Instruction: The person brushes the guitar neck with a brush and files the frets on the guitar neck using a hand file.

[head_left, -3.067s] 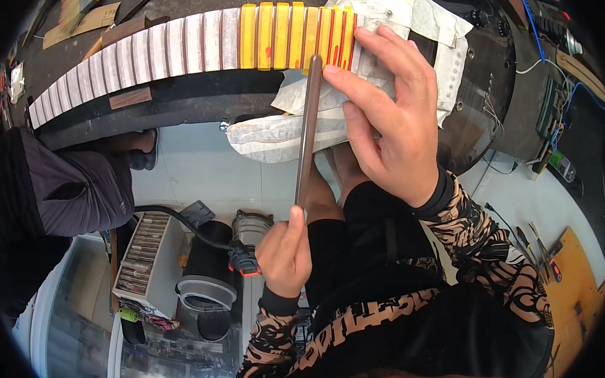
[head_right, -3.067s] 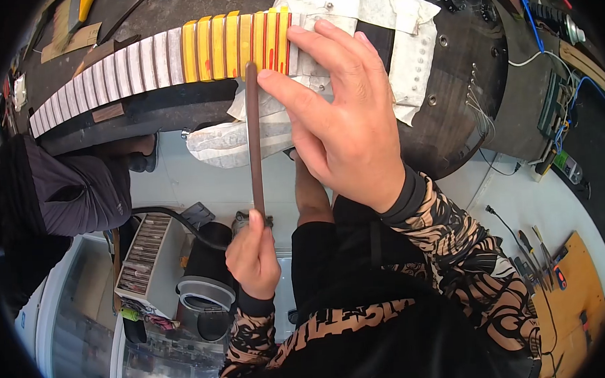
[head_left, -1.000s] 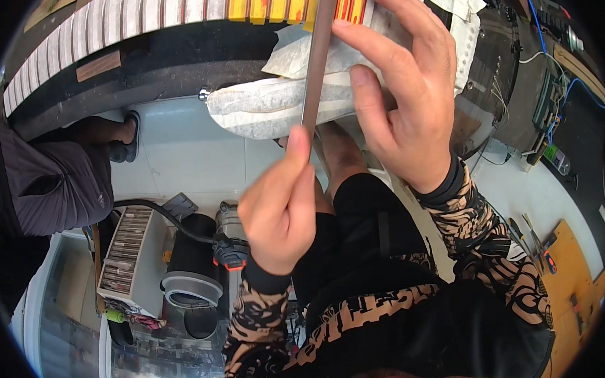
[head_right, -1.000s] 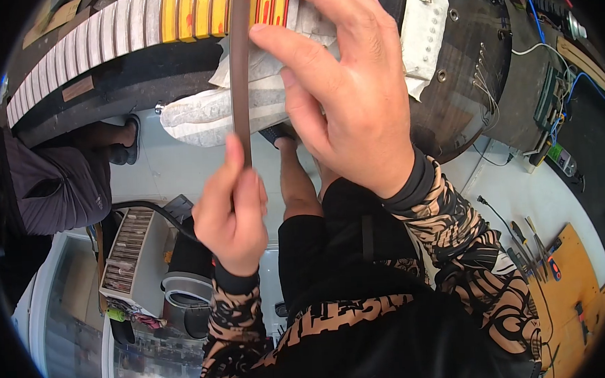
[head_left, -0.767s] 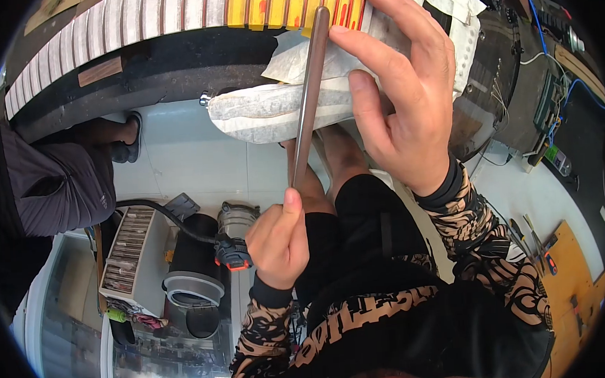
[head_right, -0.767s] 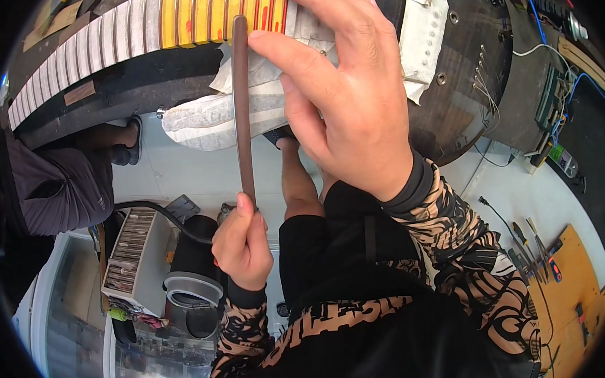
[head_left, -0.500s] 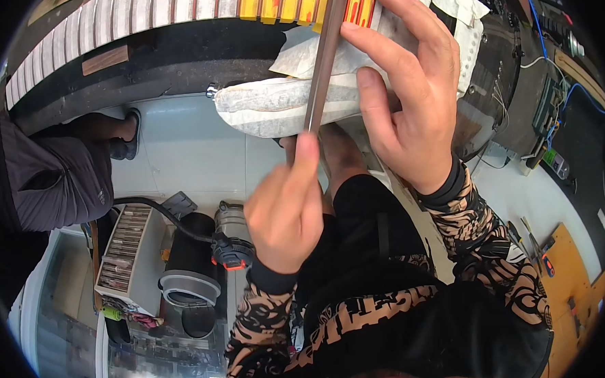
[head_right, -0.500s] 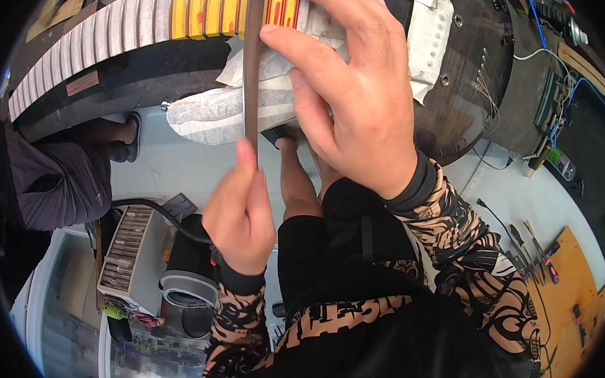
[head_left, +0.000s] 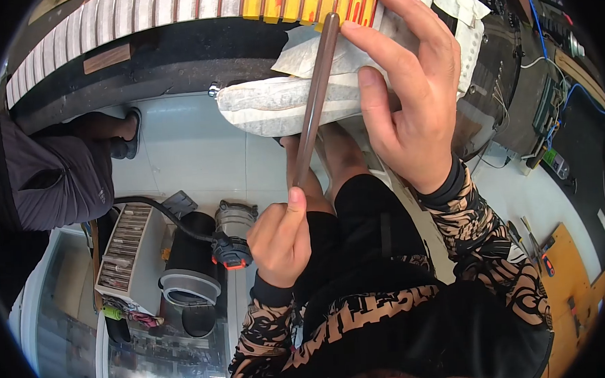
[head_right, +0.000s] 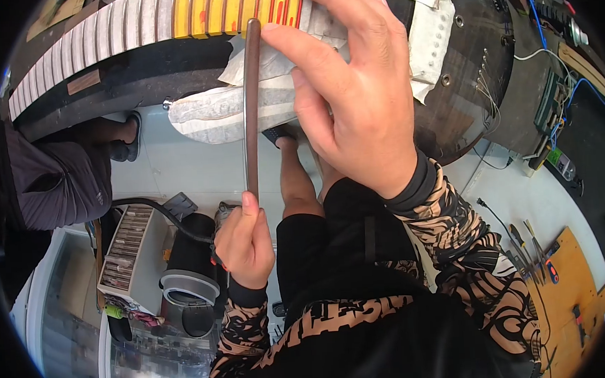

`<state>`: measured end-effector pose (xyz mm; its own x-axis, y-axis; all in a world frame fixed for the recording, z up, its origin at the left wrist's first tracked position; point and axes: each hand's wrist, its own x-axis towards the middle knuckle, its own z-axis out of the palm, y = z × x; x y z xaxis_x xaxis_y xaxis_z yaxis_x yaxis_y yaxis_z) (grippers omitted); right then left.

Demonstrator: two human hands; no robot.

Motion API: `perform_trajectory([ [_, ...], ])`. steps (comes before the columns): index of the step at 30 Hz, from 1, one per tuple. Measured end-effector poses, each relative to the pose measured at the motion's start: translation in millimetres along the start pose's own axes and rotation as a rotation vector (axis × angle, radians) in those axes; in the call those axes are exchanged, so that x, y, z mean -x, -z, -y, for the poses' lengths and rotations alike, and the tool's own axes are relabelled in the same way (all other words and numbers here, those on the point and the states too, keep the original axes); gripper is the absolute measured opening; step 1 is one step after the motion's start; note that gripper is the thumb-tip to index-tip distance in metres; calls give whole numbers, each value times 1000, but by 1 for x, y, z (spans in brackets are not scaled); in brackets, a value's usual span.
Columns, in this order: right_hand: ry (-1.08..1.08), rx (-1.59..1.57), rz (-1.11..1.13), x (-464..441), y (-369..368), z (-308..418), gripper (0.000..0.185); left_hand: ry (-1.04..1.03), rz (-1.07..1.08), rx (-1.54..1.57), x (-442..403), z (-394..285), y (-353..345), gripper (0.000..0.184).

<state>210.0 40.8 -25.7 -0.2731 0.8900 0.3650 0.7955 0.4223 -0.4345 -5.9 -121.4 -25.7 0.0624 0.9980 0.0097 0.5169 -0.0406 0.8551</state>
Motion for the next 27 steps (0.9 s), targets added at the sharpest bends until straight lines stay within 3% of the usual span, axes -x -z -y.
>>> perform_trajectory([
  [1,-1,17,27,1,2,-2,45,7,23,-5,-2,-3,2,49],
  [6,-9,-20,11,3,-1,1,44,-76,-128,-4,-62,-1,-26,62],
  [13,-9,-53,-20,0,0,2,44,-32,-21,39,41,9,0,55],
  [27,-6,-48,-19,0,0,0,46,69,-33,279,31,17,-9,53],
])
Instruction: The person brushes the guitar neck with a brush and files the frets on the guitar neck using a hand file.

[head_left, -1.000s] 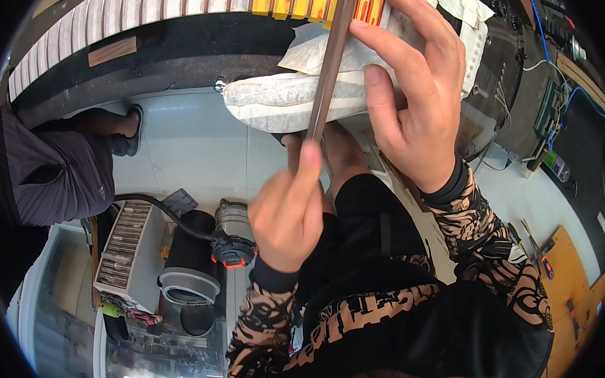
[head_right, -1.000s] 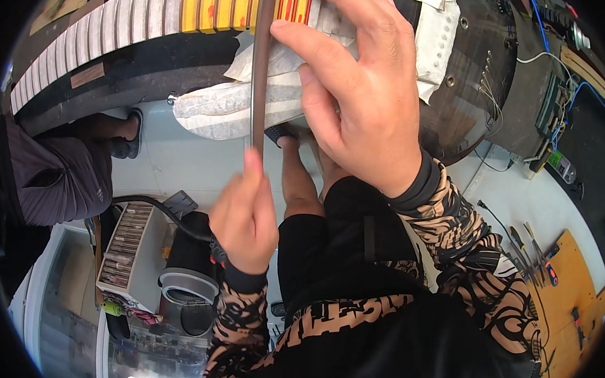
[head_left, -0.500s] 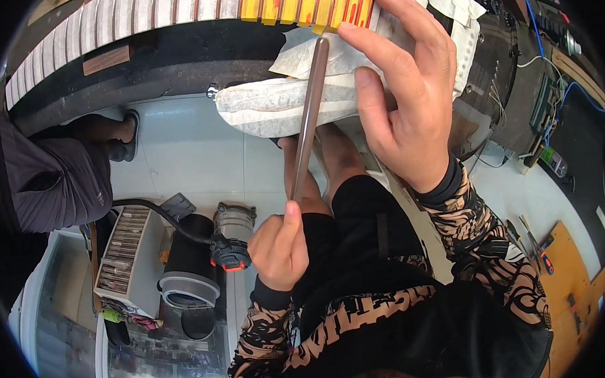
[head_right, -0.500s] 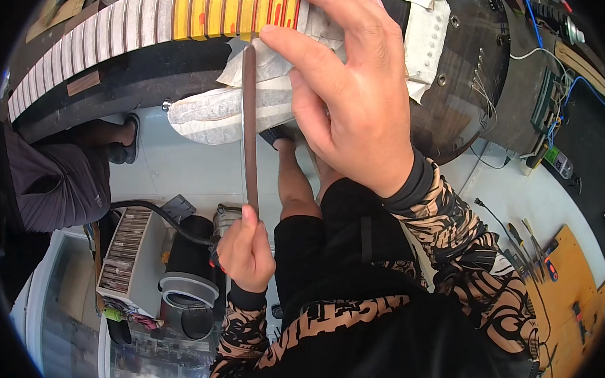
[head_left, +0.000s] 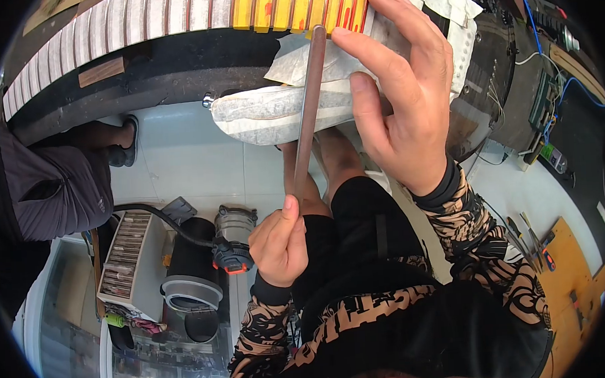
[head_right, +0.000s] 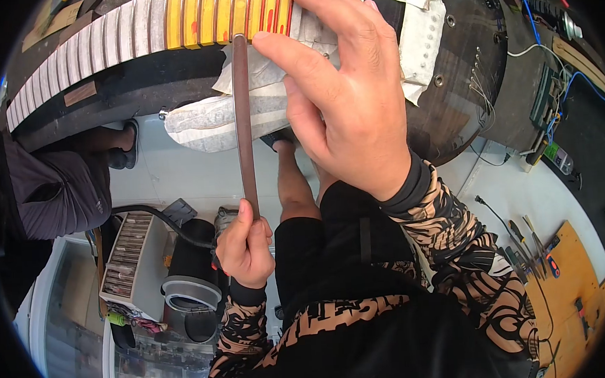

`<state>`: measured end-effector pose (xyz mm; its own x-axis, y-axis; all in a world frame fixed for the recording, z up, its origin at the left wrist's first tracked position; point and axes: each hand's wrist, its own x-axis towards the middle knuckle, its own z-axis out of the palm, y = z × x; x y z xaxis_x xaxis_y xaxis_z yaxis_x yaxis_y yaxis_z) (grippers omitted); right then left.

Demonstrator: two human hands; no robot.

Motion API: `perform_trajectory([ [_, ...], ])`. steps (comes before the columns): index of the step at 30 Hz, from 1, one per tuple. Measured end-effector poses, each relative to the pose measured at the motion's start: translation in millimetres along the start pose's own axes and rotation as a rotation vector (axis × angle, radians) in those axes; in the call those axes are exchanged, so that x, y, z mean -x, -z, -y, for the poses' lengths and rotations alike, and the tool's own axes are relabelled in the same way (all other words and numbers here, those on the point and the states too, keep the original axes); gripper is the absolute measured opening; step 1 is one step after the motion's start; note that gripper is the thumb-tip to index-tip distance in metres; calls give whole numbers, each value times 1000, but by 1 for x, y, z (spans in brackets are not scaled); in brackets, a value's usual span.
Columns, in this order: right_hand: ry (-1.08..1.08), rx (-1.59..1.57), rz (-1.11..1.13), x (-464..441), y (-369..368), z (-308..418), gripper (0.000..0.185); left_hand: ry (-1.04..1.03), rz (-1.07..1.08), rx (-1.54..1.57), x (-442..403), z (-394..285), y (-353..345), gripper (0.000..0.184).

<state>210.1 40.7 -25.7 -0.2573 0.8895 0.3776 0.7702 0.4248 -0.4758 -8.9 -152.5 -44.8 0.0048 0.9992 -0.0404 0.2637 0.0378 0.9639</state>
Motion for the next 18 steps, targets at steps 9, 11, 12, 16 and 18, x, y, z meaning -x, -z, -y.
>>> perform_trajectory([
  [9,-2,37,41,3,3,-2,46,115,4,108,-91,-28,-19,46],
  [11,-5,19,25,0,2,2,48,123,9,61,-86,-28,-17,46],
  [12,-5,18,31,-1,2,3,49,100,14,10,-61,-19,-12,46],
  [16,14,45,82,-1,6,1,57,24,30,-125,-37,-21,-1,49],
  [18,19,45,81,-1,5,1,57,-60,-24,-124,-69,-26,-13,50],
])
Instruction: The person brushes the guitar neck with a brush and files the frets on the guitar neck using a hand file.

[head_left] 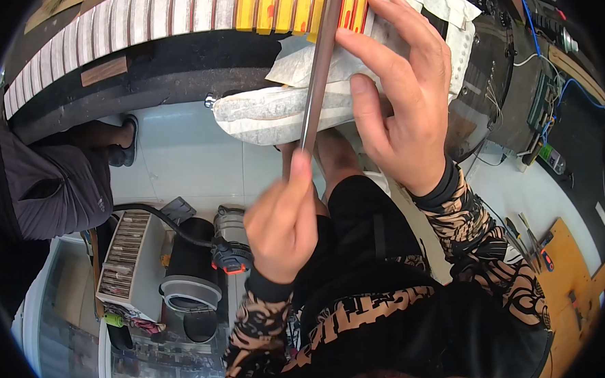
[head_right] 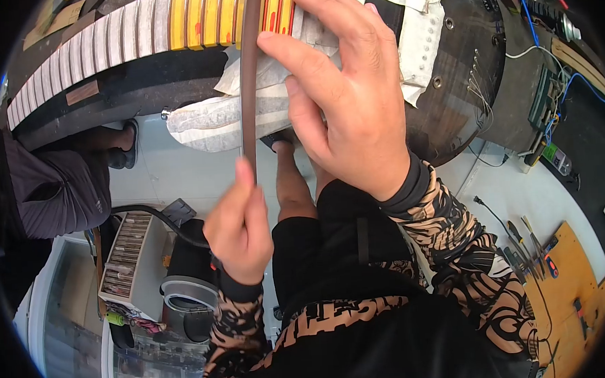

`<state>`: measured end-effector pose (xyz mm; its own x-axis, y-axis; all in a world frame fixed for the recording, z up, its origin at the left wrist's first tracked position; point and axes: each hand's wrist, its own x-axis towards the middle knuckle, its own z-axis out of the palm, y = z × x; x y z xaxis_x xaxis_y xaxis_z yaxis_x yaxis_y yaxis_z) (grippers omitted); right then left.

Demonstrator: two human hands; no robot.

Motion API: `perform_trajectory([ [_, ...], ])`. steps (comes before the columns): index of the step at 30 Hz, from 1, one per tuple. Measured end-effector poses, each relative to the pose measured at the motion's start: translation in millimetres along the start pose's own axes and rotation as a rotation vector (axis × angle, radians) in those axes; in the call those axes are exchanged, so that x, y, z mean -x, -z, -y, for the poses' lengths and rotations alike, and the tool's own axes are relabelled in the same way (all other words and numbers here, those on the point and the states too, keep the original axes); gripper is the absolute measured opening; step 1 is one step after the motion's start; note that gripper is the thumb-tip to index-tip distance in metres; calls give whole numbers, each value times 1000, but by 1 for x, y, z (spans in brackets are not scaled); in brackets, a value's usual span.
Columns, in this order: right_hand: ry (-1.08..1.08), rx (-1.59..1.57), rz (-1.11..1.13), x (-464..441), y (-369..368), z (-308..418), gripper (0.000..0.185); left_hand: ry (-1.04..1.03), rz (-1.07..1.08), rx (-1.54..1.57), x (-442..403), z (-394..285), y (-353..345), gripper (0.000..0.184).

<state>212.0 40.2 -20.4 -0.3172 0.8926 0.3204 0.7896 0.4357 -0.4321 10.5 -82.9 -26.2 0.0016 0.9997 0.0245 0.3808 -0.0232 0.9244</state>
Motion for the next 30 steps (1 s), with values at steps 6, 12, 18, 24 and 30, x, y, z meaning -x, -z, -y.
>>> perform_trajectory([
  [6,-7,26,14,-1,1,4,57,8,-1,-40,13,3,3,56],
  [12,0,22,13,0,0,3,57,-35,-8,-136,-15,-1,-5,59],
  [18,-13,30,25,-1,2,5,56,-23,15,-111,31,7,9,60],
  [24,3,36,8,1,1,3,54,-65,-20,-136,-23,-1,-8,63],
  [30,-14,20,19,-1,2,3,57,-4,103,-184,33,-1,17,54],
])
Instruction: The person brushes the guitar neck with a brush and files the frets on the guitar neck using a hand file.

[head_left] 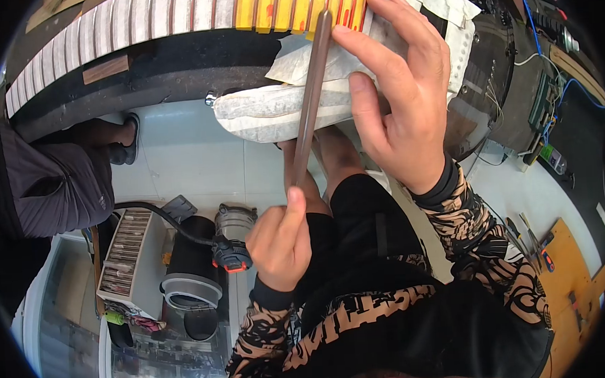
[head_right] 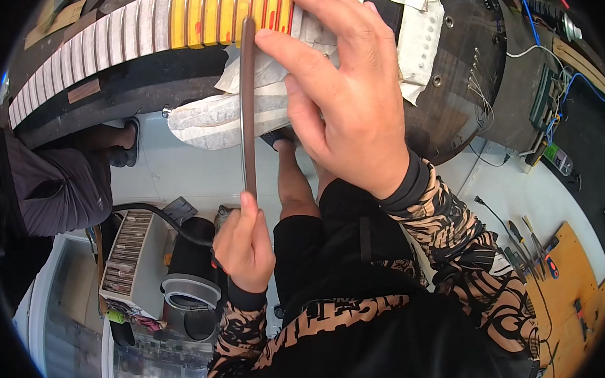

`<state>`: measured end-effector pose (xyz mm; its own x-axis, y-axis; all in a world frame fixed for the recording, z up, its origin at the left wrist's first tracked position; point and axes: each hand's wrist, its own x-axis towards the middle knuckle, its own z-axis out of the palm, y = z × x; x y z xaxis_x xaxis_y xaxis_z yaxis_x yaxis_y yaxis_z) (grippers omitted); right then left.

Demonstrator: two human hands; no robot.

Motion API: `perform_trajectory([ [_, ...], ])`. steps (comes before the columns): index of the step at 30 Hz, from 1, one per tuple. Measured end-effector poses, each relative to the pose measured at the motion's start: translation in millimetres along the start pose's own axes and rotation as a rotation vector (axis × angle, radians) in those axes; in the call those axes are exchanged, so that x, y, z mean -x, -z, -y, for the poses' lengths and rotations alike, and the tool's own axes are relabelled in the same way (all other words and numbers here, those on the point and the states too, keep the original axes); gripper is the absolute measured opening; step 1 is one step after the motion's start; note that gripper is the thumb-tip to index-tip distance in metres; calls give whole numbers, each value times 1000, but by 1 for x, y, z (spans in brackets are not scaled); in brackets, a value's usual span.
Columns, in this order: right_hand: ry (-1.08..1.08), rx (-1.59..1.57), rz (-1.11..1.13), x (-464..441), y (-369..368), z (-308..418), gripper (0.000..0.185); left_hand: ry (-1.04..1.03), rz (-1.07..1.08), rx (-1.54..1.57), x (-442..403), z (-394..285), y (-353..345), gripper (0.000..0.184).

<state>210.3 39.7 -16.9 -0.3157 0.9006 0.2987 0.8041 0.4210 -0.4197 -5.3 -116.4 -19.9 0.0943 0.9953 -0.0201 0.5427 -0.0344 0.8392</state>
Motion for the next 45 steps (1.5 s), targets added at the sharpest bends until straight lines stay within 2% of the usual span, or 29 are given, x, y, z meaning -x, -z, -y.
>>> perform_trajectory([
  [2,2,-1,4,0,-1,0,57,0,-31,19,1,-1,-1,54],
  [5,6,9,-11,2,-2,0,57,-52,-157,14,-66,-9,-22,63],
  [8,7,9,-6,2,-2,0,57,-72,-130,7,-42,1,-20,64],
  [10,10,2,-5,0,-1,-1,57,-35,-44,-32,10,5,-7,55],
  [14,-5,6,1,1,0,0,57,-6,-76,73,48,10,-2,58],
  [21,-14,-3,6,1,1,1,57,24,-116,187,38,17,-11,60],
  [29,-11,-56,-11,3,-1,-5,56,46,-66,250,33,14,-9,58],
  [33,-22,-46,9,4,0,-2,55,52,-65,335,-21,7,-13,56],
  [36,-27,-61,6,1,0,-3,55,77,-82,406,-23,7,-20,57],
  [39,-39,-59,9,2,0,-2,55,36,-56,299,8,15,-10,58],
  [40,-38,-59,9,2,0,-2,55,98,-48,308,9,11,-5,61],
  [43,-36,-71,7,2,-1,-2,56,54,-61,171,-36,-1,-9,60],
  [45,-37,-74,14,2,-1,-1,56,15,-85,128,-32,2,-12,59],
])
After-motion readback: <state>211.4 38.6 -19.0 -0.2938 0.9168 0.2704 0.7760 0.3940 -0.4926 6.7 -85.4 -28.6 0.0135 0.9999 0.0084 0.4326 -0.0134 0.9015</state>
